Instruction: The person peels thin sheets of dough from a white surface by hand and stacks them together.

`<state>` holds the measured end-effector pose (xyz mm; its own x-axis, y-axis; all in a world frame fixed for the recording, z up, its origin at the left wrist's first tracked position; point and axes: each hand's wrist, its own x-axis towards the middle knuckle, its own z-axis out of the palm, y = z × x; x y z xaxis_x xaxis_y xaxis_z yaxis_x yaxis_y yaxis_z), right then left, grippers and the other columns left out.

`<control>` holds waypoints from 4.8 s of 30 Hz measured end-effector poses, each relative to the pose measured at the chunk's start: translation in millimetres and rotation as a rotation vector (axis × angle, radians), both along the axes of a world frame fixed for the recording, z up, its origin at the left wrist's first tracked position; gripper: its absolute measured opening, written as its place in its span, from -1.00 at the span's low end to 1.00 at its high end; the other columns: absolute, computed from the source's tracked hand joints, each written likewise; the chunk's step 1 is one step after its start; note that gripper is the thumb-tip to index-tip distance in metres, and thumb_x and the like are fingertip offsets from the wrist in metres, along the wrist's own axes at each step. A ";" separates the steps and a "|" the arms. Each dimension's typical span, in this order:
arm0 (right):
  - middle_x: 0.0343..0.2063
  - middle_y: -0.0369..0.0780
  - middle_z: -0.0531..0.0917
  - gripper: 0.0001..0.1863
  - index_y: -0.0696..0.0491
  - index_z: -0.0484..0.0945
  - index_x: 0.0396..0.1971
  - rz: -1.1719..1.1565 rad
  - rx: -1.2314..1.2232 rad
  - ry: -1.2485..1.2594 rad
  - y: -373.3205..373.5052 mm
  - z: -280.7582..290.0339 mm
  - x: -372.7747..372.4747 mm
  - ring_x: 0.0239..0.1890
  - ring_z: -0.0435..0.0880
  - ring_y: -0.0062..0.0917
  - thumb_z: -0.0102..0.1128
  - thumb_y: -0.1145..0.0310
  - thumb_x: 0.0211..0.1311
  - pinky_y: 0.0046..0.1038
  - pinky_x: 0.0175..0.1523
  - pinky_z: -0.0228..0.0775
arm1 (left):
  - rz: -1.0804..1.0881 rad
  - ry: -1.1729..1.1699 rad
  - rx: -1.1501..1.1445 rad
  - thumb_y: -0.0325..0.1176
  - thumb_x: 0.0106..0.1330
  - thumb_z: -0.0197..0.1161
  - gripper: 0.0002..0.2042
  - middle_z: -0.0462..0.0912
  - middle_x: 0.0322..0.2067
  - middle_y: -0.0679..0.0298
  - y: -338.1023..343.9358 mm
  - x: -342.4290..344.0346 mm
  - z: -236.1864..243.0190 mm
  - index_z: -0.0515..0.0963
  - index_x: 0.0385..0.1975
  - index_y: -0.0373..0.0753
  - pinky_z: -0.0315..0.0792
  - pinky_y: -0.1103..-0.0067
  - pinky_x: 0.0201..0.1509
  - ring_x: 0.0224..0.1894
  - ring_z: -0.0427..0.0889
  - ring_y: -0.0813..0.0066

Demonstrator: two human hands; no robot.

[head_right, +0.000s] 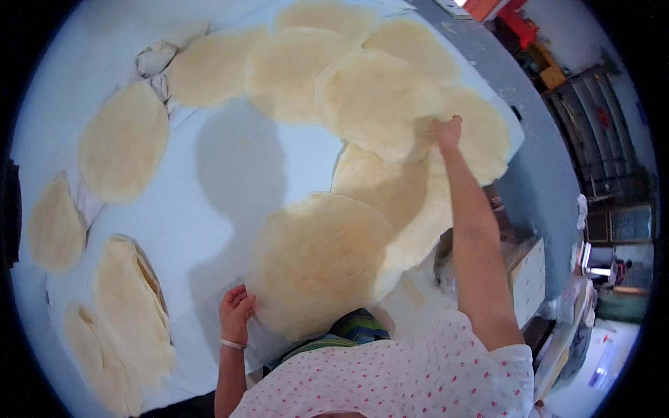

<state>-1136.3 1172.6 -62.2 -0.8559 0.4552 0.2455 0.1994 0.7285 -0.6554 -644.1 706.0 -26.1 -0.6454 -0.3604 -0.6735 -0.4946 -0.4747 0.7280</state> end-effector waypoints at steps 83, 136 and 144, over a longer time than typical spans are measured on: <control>-0.01 -0.14 0.49 -0.58 0.14 0.42 0.04 0.043 -1.126 -0.201 210.7 11.6 80.4 -0.01 0.48 -0.30 0.15 0.40 0.16 -0.21 0.06 0.38 | 0.136 0.417 -0.150 -0.55 0.14 0.25 -0.69 0.60 -0.20 0.27 152.2 -133.5 106.9 0.48 -0.09 -0.33 0.47 0.62 -0.13 -0.20 0.57 0.57; -0.48 -0.16 0.54 -0.80 0.17 0.47 -0.31 -0.051 -1.477 0.022 -6.2 -23.9 -144.5 -0.40 0.55 -0.34 0.16 0.38 0.12 -0.28 -0.26 0.54 | 0.116 0.313 0.086 -0.38 0.22 0.22 -0.57 0.47 -0.10 0.19 -71.2 -353.4 -13.6 0.30 0.05 -0.36 0.40 0.42 0.02 -0.03 0.47 0.42; -0.17 -0.14 0.59 -0.65 0.16 0.45 -0.07 -0.115 -1.661 -0.152 -48.3 14.4 -186.7 -0.12 0.58 -0.26 -0.04 0.24 0.25 -0.17 0.04 0.45 | 0.168 -0.023 -0.193 -0.48 0.06 0.35 -0.78 0.61 -0.43 0.25 -58.3 -443.6 -13.4 0.51 -0.29 -0.28 0.53 0.48 -0.38 -0.45 0.59 0.39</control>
